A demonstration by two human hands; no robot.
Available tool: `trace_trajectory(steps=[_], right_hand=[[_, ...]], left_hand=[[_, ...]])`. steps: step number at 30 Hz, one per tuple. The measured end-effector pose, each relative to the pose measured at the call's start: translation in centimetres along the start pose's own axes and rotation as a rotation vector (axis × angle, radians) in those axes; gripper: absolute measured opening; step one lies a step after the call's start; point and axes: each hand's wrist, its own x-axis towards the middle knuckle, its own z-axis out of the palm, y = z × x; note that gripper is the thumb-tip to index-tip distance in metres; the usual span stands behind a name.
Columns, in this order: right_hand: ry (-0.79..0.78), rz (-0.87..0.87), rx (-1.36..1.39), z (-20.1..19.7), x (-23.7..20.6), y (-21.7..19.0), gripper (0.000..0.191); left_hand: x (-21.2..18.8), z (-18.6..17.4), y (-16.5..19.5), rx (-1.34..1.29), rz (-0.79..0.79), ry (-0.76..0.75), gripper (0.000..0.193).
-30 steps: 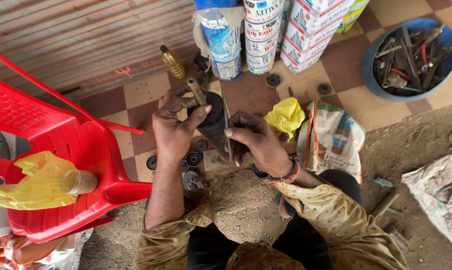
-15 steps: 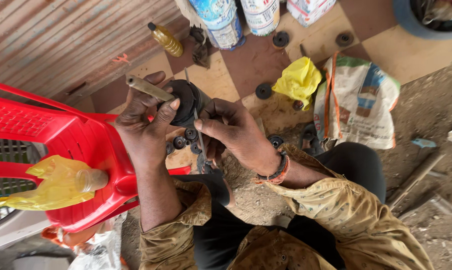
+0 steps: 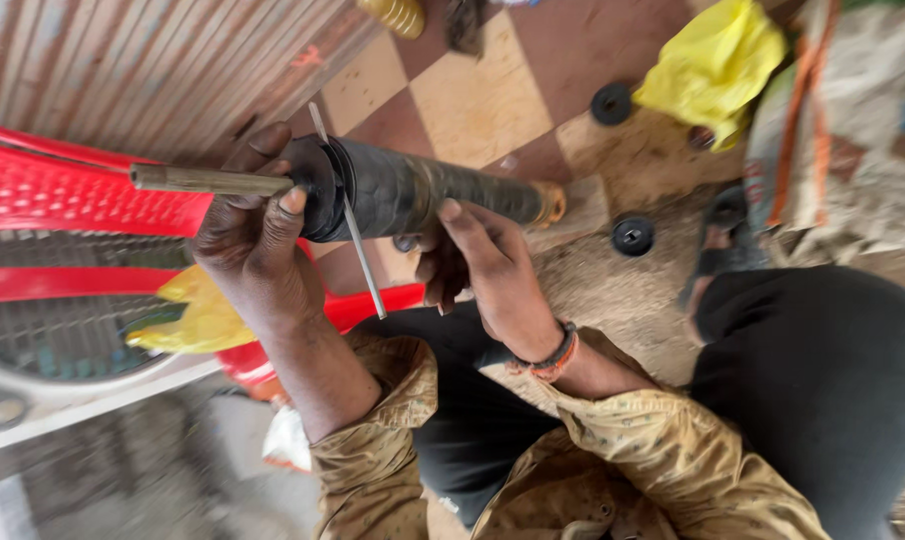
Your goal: The person sits on the floor and repeatedly presses small black circular parts onto a cylindrical metal rod using a wooden block and a metal rod as a press. They handle the parts one at a time, aligning and seating them onto the rod.
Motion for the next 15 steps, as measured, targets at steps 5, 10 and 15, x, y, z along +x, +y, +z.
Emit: trace_trajectory(steps=[5,10,15], right_hand=[[-0.342,0.143,0.023,-0.4,0.4,0.5,0.050],[-0.616,0.196,0.235,-0.7,0.9,-0.2,0.036],[-0.620,0.187,0.320,-0.9,1.7,-0.6,0.029]], left_hand=[[0.2,1.0,0.4,0.045,-0.030,-0.041,0.023],[0.1,2.2,1.5,0.058,-0.131,-0.059,0.026],[-0.6,3.4,2.0,0.127,-0.173,-0.032,0.023]])
